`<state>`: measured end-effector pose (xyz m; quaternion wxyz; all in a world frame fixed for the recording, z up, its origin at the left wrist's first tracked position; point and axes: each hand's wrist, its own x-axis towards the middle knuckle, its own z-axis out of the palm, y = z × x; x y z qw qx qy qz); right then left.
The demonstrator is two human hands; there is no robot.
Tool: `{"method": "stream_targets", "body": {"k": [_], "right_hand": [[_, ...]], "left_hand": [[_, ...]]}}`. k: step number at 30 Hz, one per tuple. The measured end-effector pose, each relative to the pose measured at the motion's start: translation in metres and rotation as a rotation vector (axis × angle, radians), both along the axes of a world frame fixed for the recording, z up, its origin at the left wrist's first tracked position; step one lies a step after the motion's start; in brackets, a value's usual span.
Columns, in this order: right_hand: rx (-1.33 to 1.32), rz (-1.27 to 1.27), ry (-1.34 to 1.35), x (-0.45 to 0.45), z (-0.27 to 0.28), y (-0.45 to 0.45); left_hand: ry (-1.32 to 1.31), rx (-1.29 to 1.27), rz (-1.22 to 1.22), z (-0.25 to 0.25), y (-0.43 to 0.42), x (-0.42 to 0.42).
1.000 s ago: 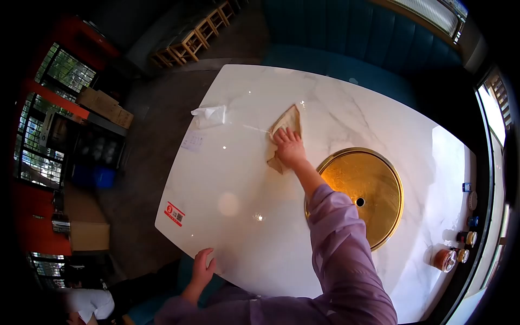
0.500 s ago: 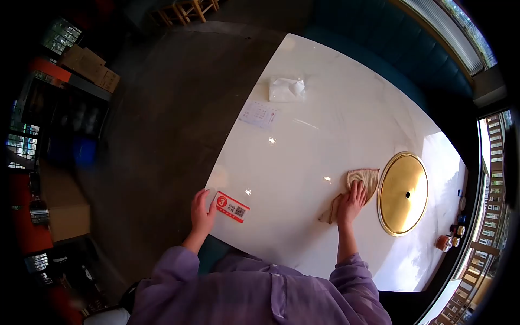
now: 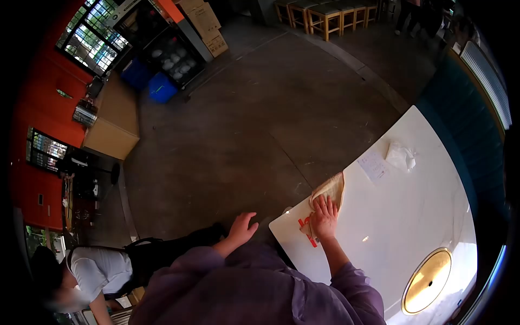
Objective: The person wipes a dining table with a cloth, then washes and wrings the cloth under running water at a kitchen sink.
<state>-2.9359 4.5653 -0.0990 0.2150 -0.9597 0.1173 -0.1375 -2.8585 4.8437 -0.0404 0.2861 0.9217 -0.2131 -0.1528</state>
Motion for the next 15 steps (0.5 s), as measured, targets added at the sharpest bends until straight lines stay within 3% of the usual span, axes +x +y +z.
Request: {"method": "stream_targets", "body": {"k": [5, 12, 14, 15], "right_hand": [[0.019, -0.026, 0.062, 0.015, 0.009, -0.005], [-0.125, -0.824, 0.041, 0.128, -0.012, -0.088], [-0.126, -0.907, 0.057, 0.129, -0.012, -0.087], [-0.122, -1.017, 0.070, 0.136, -0.010, -0.085]], "left_hand": [[0.090, 0.002, -0.034, 0.000, -0.007, 0.061], [0.235, -0.047, -0.495, -0.068, -0.075, 0.248], [0.256, -0.062, -0.527, -0.074, -0.090, 0.265], [0.231, -0.045, -0.680, -0.070, -0.131, 0.315]]}}
